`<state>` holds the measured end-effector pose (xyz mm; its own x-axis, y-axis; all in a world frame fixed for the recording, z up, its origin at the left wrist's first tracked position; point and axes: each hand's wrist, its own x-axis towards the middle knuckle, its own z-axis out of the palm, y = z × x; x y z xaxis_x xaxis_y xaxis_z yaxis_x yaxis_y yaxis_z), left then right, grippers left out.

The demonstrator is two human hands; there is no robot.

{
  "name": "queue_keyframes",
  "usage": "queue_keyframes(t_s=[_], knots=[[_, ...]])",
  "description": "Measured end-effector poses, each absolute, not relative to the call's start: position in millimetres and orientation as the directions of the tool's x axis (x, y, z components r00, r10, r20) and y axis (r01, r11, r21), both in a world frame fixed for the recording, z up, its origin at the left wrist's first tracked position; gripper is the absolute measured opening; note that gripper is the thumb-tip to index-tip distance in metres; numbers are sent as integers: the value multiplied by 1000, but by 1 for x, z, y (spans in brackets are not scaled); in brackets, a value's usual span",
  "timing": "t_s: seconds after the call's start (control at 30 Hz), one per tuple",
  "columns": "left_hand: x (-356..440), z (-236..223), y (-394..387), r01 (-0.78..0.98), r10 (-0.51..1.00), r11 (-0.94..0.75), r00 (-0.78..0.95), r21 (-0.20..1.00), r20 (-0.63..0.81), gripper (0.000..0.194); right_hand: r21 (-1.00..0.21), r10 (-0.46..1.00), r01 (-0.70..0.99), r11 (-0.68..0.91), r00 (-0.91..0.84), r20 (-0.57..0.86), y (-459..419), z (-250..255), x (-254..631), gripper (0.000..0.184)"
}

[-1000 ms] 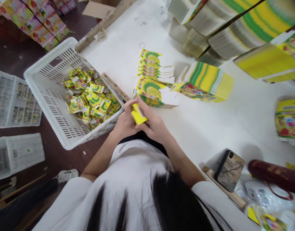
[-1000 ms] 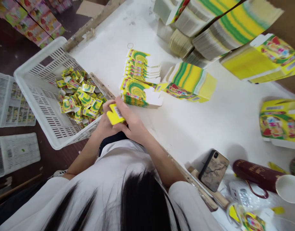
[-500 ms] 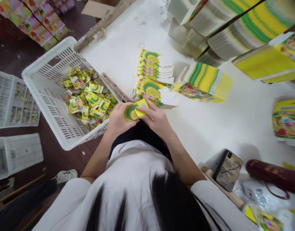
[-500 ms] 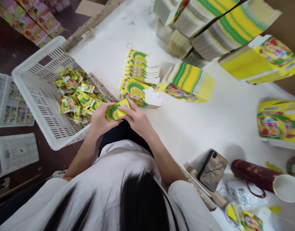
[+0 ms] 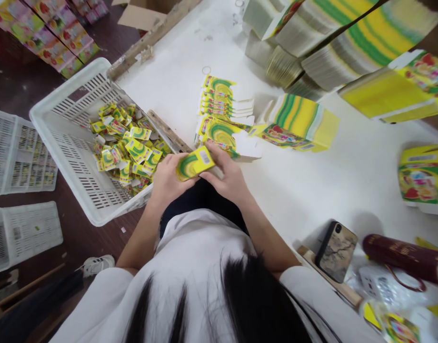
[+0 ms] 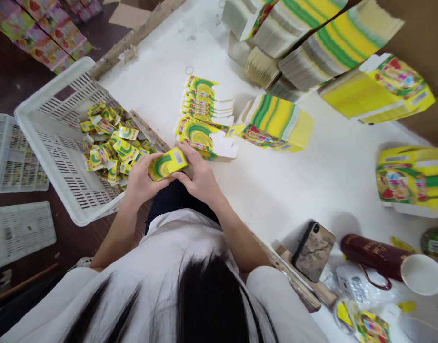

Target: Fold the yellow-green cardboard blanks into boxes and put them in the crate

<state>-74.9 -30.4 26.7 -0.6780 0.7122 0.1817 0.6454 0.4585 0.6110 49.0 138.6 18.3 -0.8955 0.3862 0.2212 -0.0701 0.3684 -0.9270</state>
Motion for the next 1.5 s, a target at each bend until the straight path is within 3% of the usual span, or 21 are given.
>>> queue_keyframes(t_s=[0.13, 0.2, 0.37, 0.5, 0.6, 0.7, 0.8, 0.97, 1.13, 1.23, 1.3, 1.4, 1.5], knots=[[-108, 22, -63, 511, 390, 677, -859, 530, 332, 101, -824, 605, 127, 553, -740, 292, 172, 12, 51, 49], [-115, 18, -70, 479, 351, 681, -877, 553, 328, 106, -749, 629, 245, 616, -726, 279, 187, 4, 49, 45], [-88, 9, -51, 566, 624, 494, -759, 660, 183, 57, -637, 590, 360, 682, -786, 187, 193, -11, 39, 29], [-67, 7, -33, 506, 702, 416, -707, 756, 87, 45, -619, 590, 339, 709, -765, 257, 189, -12, 37, 29], [-60, 6, -26, 376, 730, 340, -684, 862, 10, 43, -708, 655, 315, 632, -705, 272, 190, -8, 37, 35], [-50, 7, -16, 158, 753, 242, -652, 957, -83, 46, -870, 737, 207, 447, -637, 227, 184, 2, 41, 42], [-39, 9, -2, -133, 746, 47, -654, 990, -123, 68, -958, 690, 31, 285, -700, 182, 167, 13, 48, 56], [-40, 23, 19, -517, 644, -418, -749, 747, -158, 69, -999, 437, -32, 17, -899, 36, 123, 12, 54, 51], [-46, 36, 21, -478, 445, -633, -868, 609, -218, 47, -998, 331, -20, -53, -944, 1, 93, 6, 55, 57], [-47, 29, 20, -417, 347, -626, -906, 660, -243, 51, -998, 245, 21, -58, -969, -34, 91, 1, 52, 63], [-45, 24, 19, -385, 307, -569, -919, 726, -247, 55, -998, 261, 22, -57, -965, -36, 94, 0, 48, 60], [-42, 21, 16, -354, 344, -530, -920, 771, -186, 54, -999, 378, 20, -37, -925, -32, 102, 4, 43, 49], [-42, 23, 10, -350, 478, -521, -875, 779, -73, 69, -999, 495, 48, -21, -868, -52, 110, 14, 44, 42]])
